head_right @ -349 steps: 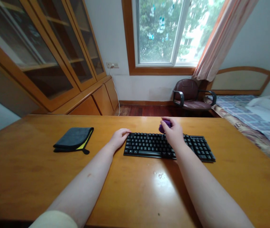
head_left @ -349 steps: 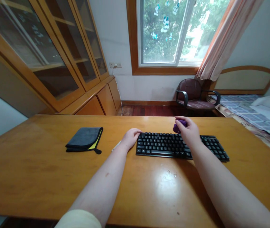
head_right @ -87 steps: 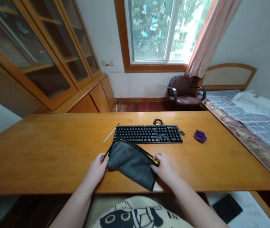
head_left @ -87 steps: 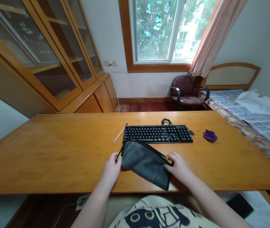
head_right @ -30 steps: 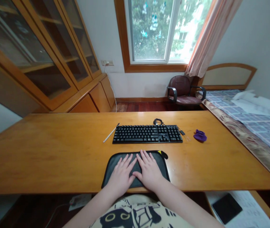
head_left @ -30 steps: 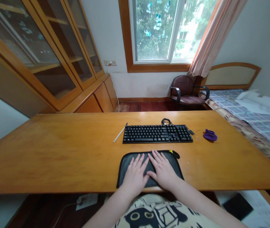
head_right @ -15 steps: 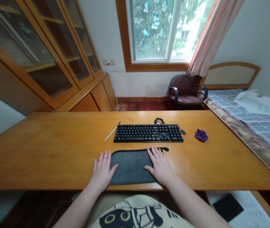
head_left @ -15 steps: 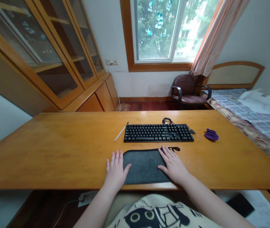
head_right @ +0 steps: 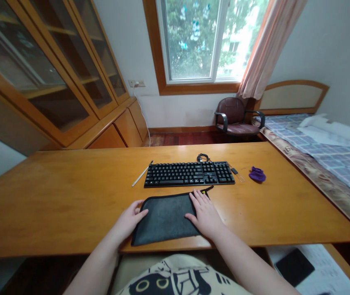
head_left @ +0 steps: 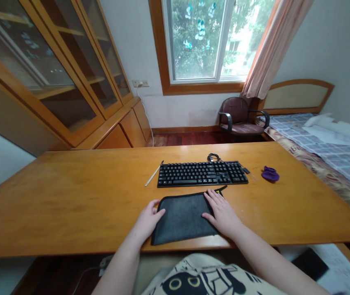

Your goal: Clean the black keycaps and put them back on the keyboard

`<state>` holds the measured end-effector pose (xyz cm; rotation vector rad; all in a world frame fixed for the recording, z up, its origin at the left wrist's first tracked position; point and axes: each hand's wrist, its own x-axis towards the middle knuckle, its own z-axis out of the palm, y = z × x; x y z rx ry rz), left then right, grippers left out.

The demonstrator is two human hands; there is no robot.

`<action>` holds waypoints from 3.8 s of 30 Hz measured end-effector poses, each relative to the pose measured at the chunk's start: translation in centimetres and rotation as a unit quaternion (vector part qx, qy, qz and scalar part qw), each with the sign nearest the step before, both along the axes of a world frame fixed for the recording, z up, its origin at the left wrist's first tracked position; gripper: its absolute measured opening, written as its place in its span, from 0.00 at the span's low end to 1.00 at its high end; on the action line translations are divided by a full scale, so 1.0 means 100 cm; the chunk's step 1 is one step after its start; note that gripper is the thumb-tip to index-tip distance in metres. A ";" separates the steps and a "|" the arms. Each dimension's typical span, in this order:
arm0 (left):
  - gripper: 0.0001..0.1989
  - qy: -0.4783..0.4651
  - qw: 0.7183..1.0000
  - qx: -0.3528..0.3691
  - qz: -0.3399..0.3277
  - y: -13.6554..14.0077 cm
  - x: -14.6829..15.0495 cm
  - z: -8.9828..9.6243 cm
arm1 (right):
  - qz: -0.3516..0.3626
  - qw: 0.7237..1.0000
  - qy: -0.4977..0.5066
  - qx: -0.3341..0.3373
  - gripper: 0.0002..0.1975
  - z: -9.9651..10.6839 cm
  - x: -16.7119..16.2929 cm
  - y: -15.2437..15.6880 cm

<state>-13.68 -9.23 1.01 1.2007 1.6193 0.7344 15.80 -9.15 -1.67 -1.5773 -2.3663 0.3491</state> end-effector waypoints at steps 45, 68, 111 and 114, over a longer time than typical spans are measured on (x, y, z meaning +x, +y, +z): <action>0.13 0.187 0.806 0.360 -0.431 -0.017 0.115 0.003 | -0.181 0.919 0.321 -0.140 0.12 0.009 0.056 0.012; 0.28 0.182 0.943 0.210 -0.183 -0.009 0.120 -0.013 | -0.208 0.974 0.065 0.053 0.29 -0.018 0.014 -0.033; 0.29 0.283 0.874 0.355 -0.173 0.094 0.063 -0.003 | -0.538 0.842 -0.021 0.026 0.26 0.035 0.158 0.110; 0.21 0.240 0.865 0.375 -0.233 0.092 0.063 -0.002 | -0.551 0.834 -0.028 -0.008 0.26 0.019 0.191 0.102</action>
